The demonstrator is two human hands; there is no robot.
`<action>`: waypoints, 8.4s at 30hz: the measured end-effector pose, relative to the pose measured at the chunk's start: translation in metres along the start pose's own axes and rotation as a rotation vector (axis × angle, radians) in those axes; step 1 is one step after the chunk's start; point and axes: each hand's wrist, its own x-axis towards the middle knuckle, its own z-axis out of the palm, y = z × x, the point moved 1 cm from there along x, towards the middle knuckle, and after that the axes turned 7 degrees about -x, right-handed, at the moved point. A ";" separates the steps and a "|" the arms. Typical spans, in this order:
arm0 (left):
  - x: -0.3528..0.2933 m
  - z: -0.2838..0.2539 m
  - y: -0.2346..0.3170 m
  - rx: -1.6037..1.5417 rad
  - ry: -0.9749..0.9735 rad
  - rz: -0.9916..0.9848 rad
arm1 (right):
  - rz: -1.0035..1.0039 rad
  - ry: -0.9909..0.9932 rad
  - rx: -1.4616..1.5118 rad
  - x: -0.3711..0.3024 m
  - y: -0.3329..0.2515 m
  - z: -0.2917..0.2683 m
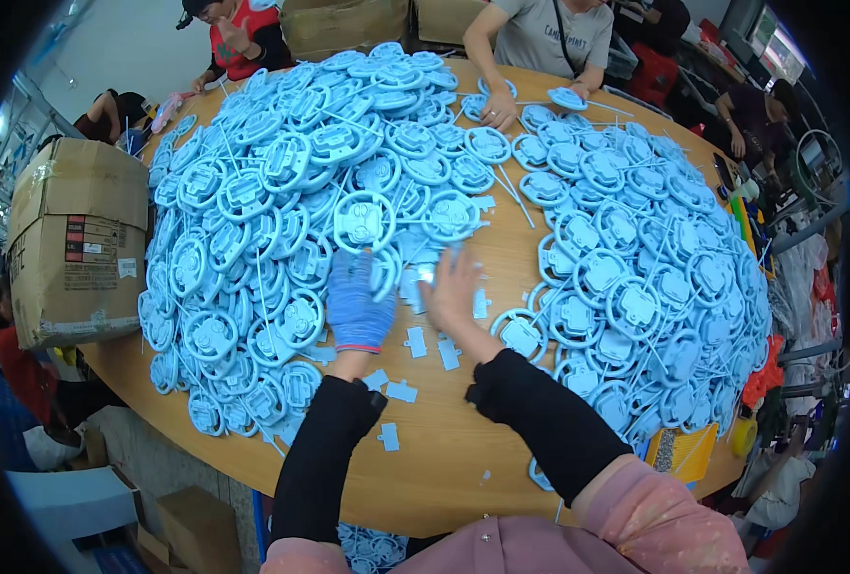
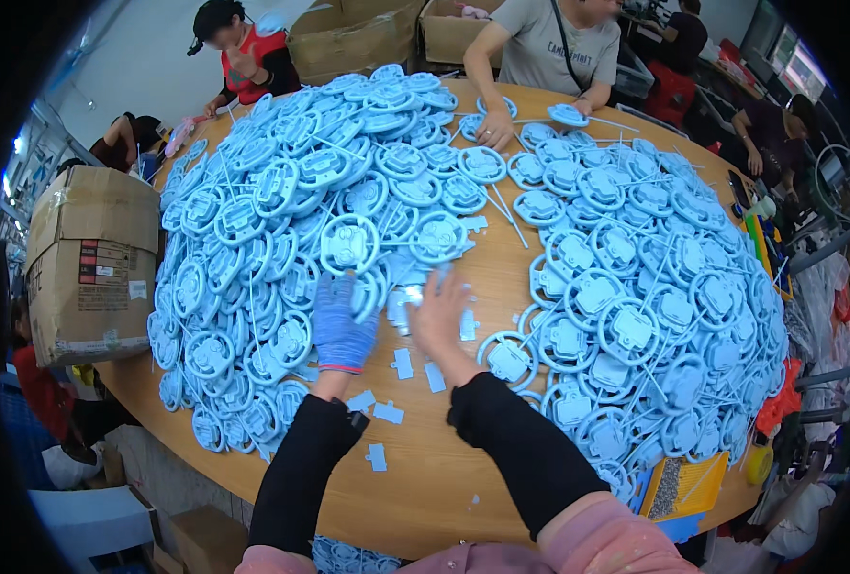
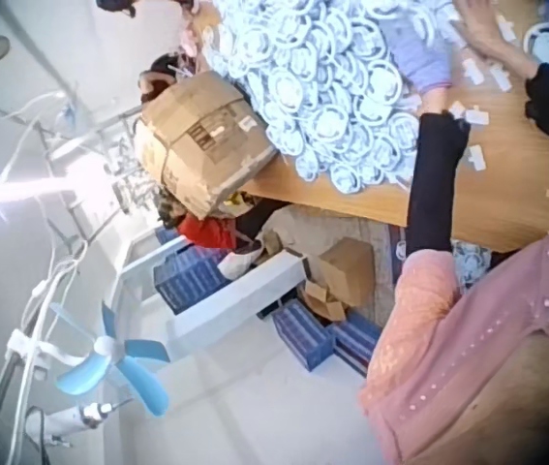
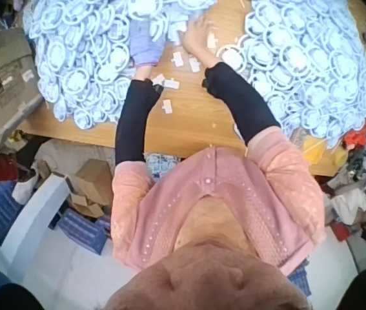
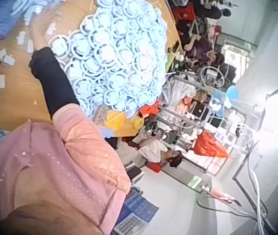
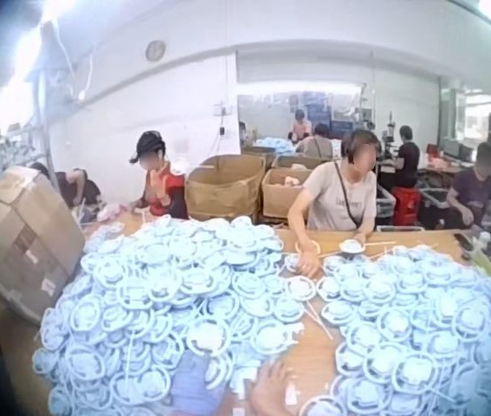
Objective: Assembling small blue plastic circular components at a factory workbench.
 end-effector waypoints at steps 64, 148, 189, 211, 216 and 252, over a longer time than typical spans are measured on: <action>-0.246 -0.099 0.201 -1.358 -0.647 -0.444 | -0.048 0.158 0.717 -0.273 0.084 -0.123; -0.216 -0.069 0.104 -1.402 -0.405 -0.380 | 0.198 -0.539 1.240 -0.224 0.021 -0.170; -0.205 -0.109 -0.067 0.075 0.090 -0.659 | 0.062 -0.512 0.804 -0.123 0.020 -0.035; -0.187 -0.095 -0.058 -0.397 -0.300 -0.681 | -0.017 -0.535 1.117 -0.205 -0.025 -0.075; -0.205 -0.097 0.007 -1.332 -0.251 -0.724 | -0.726 -0.039 0.608 -0.205 -0.049 -0.131; -0.222 -0.037 0.086 -1.141 -0.365 -0.331 | 0.285 -0.442 1.176 -0.234 0.050 -0.102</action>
